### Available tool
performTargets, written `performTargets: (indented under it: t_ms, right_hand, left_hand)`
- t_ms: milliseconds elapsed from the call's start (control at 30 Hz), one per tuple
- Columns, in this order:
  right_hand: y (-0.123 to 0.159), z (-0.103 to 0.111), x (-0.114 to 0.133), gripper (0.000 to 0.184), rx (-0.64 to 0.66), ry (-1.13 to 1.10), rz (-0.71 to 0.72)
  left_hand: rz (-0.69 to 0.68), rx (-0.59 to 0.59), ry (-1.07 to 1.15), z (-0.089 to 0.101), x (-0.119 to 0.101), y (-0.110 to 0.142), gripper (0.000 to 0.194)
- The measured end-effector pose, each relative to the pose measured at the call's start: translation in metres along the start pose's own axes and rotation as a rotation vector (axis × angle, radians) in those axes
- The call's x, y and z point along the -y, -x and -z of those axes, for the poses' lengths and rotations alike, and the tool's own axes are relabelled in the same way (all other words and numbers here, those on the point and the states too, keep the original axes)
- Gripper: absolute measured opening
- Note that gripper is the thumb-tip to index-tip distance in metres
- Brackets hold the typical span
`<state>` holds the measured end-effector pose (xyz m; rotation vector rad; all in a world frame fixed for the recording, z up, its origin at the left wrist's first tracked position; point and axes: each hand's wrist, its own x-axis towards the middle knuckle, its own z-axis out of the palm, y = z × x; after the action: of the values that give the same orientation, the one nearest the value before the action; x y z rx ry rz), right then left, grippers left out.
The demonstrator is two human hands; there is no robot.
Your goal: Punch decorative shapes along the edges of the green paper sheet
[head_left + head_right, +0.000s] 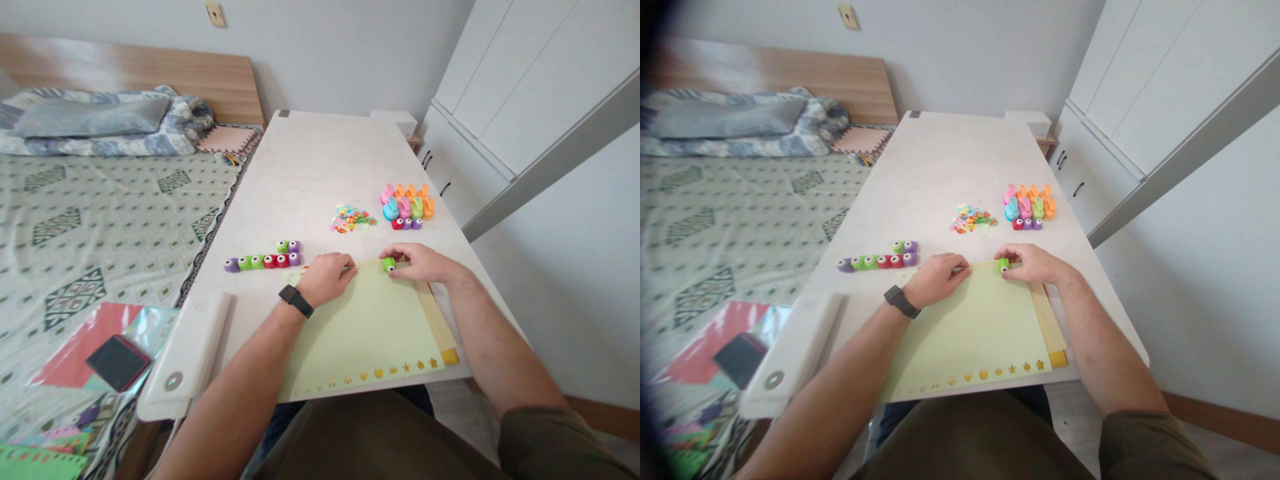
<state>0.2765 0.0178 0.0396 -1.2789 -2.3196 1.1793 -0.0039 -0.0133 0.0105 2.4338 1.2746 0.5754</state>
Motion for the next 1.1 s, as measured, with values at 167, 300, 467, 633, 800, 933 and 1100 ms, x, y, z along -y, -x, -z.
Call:
performTargets:
  t_ms: [167,300,467,633,800,933,1100]
  right_hand:
    - [0.003,-0.003,0.001,0.041,0.002,-0.011,0.018]
    - [0.004,-0.006,-0.001,0.041,-0.017,-0.004,0.018]
    - [0.003,-0.008,-0.002,0.045,-0.036,0.042,-0.008]
    - [0.004,-0.007,0.005,0.041,-0.026,0.049,-0.004]
    - [0.006,-0.007,0.008,0.04,-0.021,0.03,-0.007]
    - [0.007,-0.006,0.008,0.041,-0.032,0.029,-0.001]
    - [0.008,-0.005,0.009,0.039,-0.023,0.011,0.005]
  left_hand:
    - [-0.004,-0.006,-0.012,0.0,0.0,0.0,0.018]
    - [-0.006,-0.004,-0.016,0.001,-0.002,0.001,0.018]
    - [-0.006,0.0,-0.014,0.003,-0.003,0.001,0.017]
    - [-0.003,-0.002,-0.009,0.004,-0.004,0.001,0.017]
    - [0.001,-0.002,-0.008,0.005,-0.005,0.001,0.016]
    - [0.002,0.002,0.002,0.005,-0.005,0.001,0.017]
    - [-0.002,0.001,0.003,0.006,-0.006,0.001,0.017]
